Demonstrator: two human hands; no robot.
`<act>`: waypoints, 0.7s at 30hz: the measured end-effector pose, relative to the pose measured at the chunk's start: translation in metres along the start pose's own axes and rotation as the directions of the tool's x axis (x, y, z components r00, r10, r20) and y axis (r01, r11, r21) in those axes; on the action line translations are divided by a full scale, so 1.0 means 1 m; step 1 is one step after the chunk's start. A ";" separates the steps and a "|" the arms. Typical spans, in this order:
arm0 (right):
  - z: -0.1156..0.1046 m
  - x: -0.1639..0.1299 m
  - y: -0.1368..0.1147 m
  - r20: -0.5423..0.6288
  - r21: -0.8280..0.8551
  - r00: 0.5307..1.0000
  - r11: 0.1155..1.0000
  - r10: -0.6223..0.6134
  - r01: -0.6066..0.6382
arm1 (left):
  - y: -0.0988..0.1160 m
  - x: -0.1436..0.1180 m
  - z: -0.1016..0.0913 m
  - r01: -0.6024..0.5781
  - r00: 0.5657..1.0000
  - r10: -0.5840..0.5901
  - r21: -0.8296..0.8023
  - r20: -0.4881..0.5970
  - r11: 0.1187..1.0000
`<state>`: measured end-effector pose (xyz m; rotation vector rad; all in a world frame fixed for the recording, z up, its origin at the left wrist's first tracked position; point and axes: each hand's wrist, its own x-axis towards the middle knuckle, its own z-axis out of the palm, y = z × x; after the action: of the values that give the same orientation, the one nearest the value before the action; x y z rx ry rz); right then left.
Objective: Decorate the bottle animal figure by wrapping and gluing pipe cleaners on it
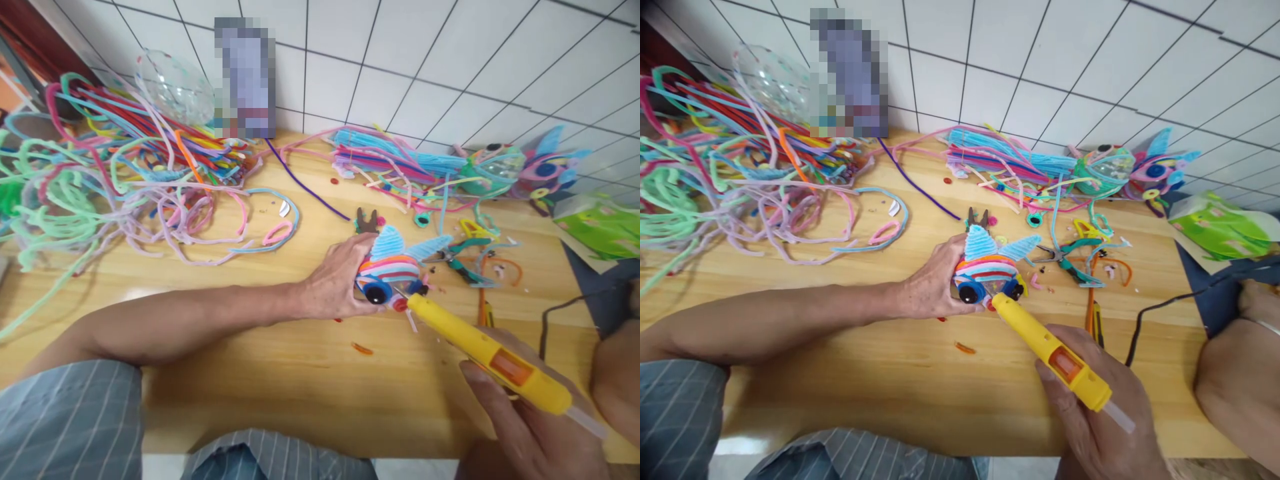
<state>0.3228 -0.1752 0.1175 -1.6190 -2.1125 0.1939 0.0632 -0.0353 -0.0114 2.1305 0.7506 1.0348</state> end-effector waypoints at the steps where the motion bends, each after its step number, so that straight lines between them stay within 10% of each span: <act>1: -0.001 0.002 0.000 0.030 0.012 0.999 0.999 -0.039 0.039 | 0.000 0.000 0.000 0.015 1.000 -0.015 0.003 0.003 1.000; 21: -0.002 0.012 0.001 0.032 -0.077 0.988 0.986 -0.149 0.151 | -0.001 0.000 0.002 0.040 0.999 -0.040 -0.001 0.011 0.999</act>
<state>0.3219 -0.1640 0.1220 -1.5001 -2.2773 0.0842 0.0652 -0.0354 -0.0131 2.1106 0.7840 1.0011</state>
